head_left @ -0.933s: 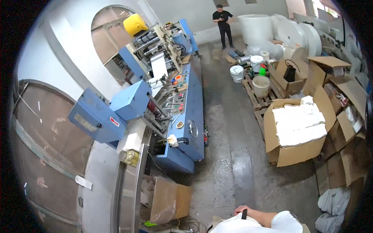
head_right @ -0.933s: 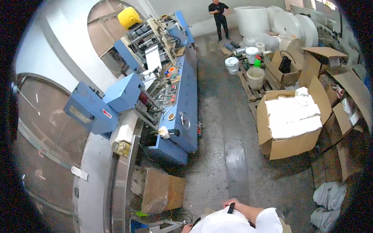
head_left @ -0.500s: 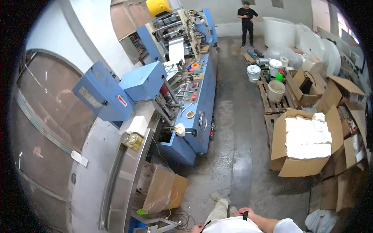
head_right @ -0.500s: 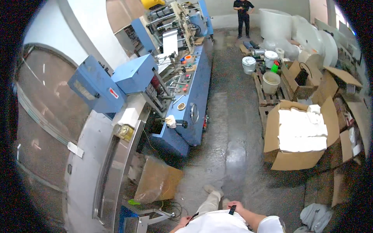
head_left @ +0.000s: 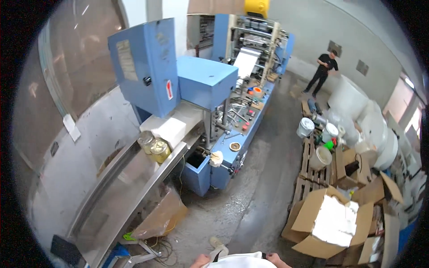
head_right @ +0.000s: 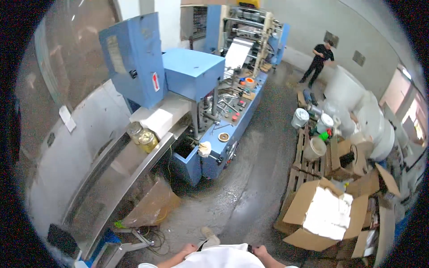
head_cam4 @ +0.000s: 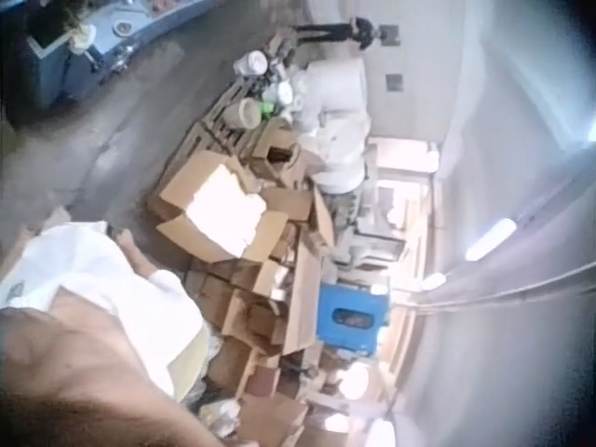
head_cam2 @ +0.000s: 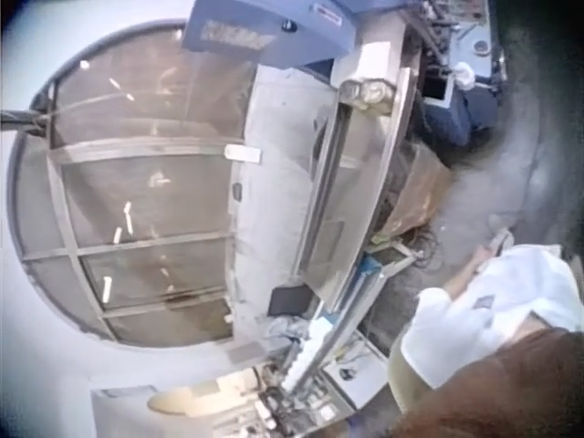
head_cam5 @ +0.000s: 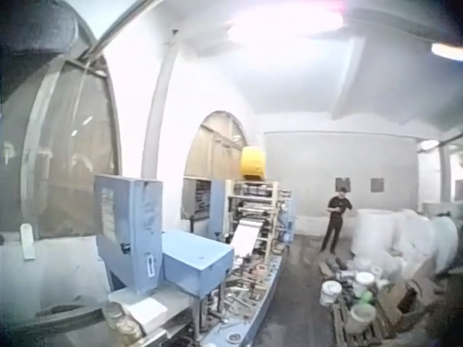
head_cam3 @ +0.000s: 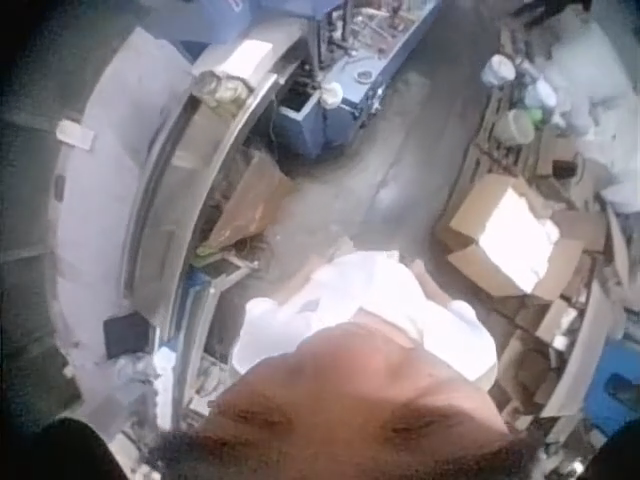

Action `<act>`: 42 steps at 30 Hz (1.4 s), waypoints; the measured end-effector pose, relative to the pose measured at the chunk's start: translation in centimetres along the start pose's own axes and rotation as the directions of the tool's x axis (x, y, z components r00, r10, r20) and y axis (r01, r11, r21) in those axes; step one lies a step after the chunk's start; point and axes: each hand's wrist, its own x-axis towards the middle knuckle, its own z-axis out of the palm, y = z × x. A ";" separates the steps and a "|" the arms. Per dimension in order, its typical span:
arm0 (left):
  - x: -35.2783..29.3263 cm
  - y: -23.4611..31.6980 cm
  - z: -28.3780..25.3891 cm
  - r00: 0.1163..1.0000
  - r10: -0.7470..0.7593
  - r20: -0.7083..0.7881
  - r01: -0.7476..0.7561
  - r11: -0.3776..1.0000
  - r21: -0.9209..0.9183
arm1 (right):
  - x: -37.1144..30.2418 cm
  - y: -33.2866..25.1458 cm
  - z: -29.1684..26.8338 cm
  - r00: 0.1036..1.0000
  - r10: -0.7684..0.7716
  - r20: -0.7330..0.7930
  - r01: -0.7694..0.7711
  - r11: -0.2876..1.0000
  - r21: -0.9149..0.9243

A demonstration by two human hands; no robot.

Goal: Transfer stacks of paper from a production machine onto a conveyor belt and into storage boxes.

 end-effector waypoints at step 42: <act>-33.8 37.9 -35.2 -0.367 0.781 -0.506 -0.471 -0.625 -0.623 | 18.0 -21.6 -13.5 0.947 -0.280 0.159 0.262 0.957 0.127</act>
